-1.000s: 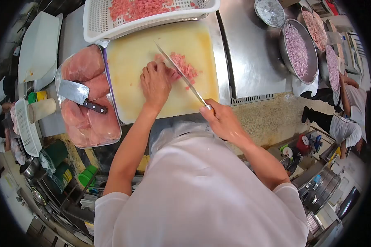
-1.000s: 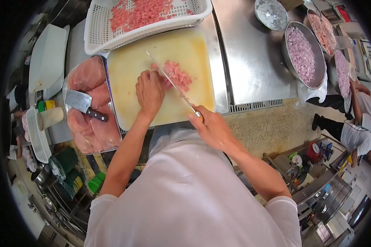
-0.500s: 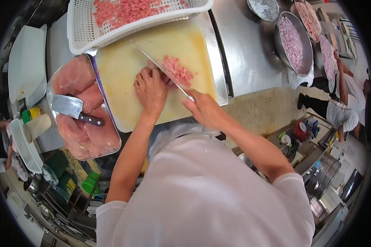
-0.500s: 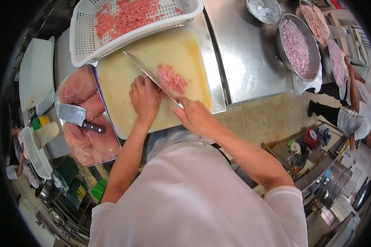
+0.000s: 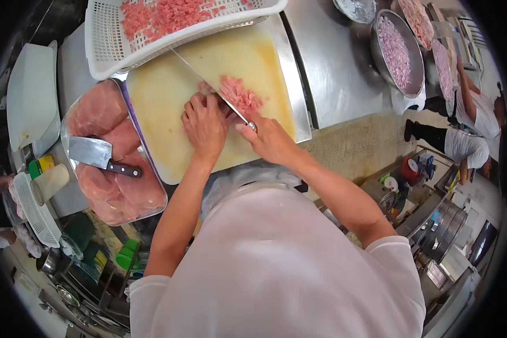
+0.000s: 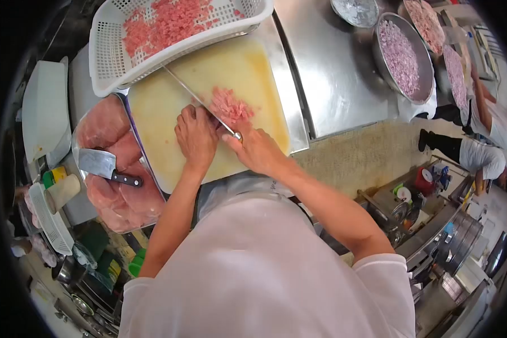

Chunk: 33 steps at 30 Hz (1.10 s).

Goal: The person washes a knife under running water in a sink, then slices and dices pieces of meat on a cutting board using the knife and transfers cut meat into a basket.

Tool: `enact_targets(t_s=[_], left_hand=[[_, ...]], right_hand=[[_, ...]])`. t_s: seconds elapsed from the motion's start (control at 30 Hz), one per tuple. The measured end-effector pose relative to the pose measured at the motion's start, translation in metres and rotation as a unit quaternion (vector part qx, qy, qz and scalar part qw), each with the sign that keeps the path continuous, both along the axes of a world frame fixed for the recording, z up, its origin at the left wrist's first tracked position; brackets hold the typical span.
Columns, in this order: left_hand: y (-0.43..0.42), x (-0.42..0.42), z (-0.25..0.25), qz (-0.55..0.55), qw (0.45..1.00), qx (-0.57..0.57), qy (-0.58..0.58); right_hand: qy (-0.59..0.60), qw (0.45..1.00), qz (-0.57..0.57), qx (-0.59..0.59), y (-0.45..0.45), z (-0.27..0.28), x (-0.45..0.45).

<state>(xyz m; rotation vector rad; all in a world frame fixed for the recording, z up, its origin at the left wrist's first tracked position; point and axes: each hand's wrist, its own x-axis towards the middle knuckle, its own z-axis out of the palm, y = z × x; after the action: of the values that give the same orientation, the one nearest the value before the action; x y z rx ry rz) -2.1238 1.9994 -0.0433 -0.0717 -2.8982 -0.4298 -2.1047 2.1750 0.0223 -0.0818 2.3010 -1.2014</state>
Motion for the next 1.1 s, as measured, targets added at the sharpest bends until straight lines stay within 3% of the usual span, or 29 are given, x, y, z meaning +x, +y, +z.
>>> enact_targets(t_s=[0.07, 0.17, 0.37, 0.47, 0.57, 0.7, 0.77, 0.83, 0.87, 1.0, 1.1], left_hand=[[0.002, 0.002, 0.002, -0.007, 1.000, 0.004, -0.005], [0.001, 0.004, -0.001, 0.000, 1.000, 0.004, -0.014], [-0.001, 0.001, 0.000, 0.000, 1.000, -0.008, -0.017], [0.002, 0.000, 0.003, -0.005, 1.000, -0.003, -0.030], [-0.001, 0.005, 0.000, -0.002, 1.000, -0.004, -0.026], [0.001, 0.001, 0.004, -0.004, 1.000, 0.010, -0.009], [-0.001, 0.002, 0.007, 0.012, 0.997, 0.070, 0.003], [-0.003, 0.003, 0.010, 0.029, 0.983, 0.179, 0.009], [-0.006, -0.001, 0.010, 0.029, 0.985, 0.167, 0.031], [-0.016, 0.009, -0.005, 0.037, 0.993, 0.109, 0.041], [-0.016, 0.007, -0.008, 0.040, 0.996, 0.073, 0.024]], right_hand=[[-0.022, 1.000, -0.003, 0.004, 0.003, 0.006, -0.002], [-0.074, 0.997, -0.023, -0.019, 0.009, 0.059, 0.012], [0.024, 0.999, -0.040, -0.028, -0.014, -0.004, 0.009], [-0.015, 0.999, -0.032, -0.001, -0.006, 0.011, 0.005], [-0.162, 0.984, -0.064, -0.039, 0.002, 0.073, 0.022], [-0.110, 0.990, -0.078, -0.040, -0.006, 0.029, 0.033], [-0.019, 0.998, -0.051, -0.031, -0.017, -0.006, 0.017], [0.006, 0.999, -0.029, 0.013, -0.012, 0.003, 0.016], [0.029, 0.999, -0.019, 0.038, -0.006, 0.011, 0.006], [-0.063, 0.996, 0.042, 0.039, 0.025, 0.082, -0.004], [-0.059, 0.993, 0.095, 0.036, 0.025, 0.069, -0.012]])
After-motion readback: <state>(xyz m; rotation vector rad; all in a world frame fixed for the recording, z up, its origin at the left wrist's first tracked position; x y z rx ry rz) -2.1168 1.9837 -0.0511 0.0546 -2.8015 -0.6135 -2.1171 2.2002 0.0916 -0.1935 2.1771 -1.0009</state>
